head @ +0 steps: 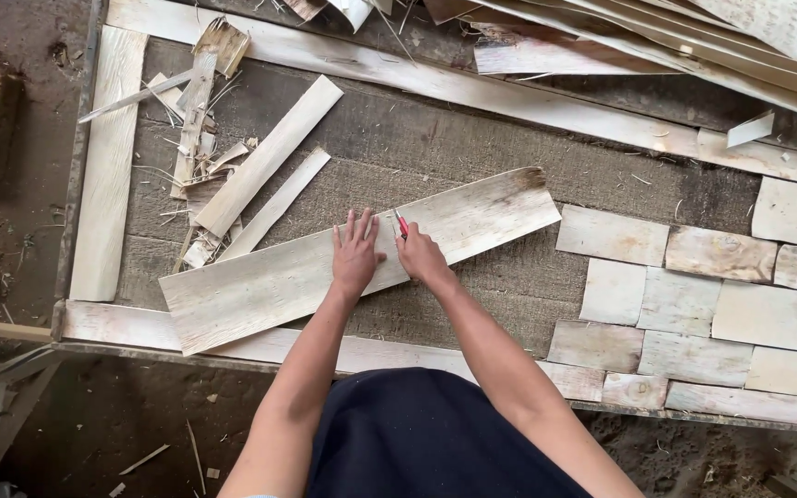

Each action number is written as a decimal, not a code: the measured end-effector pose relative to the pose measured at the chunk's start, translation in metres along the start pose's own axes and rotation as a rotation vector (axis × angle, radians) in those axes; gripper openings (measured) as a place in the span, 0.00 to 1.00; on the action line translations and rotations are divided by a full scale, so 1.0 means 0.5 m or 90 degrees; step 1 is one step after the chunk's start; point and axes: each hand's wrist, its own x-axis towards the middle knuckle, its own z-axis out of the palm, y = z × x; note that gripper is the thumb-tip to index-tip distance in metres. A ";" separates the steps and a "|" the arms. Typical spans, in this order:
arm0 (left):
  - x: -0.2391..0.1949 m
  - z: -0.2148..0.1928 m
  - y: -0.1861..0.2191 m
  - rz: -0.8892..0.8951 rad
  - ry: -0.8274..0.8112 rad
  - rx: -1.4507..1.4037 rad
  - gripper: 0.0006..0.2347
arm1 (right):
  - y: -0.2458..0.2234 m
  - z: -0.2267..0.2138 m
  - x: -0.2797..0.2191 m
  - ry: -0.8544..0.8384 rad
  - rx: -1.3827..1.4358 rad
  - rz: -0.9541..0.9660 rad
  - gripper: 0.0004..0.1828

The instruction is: Trimming thin wood veneer sheets with a utility knife and placing them to create a tiled pattern on a board.

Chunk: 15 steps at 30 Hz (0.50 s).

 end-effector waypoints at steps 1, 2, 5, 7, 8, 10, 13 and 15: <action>0.005 0.016 -0.003 -0.001 -0.001 0.000 0.34 | -0.001 0.004 0.003 -0.001 0.000 0.000 0.22; 0.010 0.033 -0.006 -0.002 0.014 0.010 0.36 | -0.001 0.007 0.005 -0.003 -0.007 0.001 0.22; 0.019 0.055 -0.009 -0.004 0.026 0.017 0.37 | -0.008 0.009 0.004 0.004 -0.012 0.004 0.23; 0.022 0.057 -0.008 -0.007 0.024 0.013 0.37 | -0.012 0.011 0.005 0.011 -0.011 0.004 0.22; 0.021 0.057 -0.007 -0.011 0.021 0.012 0.37 | -0.013 0.014 0.006 0.011 -0.017 0.008 0.22; 0.019 0.057 -0.007 -0.014 0.019 0.010 0.37 | -0.007 0.025 0.018 0.011 -0.023 0.010 0.22; 0.024 0.073 -0.010 -0.012 0.020 0.006 0.37 | 0.003 0.037 0.034 0.022 -0.036 0.014 0.23; 0.039 0.101 -0.015 -0.015 0.029 0.025 0.38 | -0.011 0.031 0.025 0.012 -0.027 0.022 0.23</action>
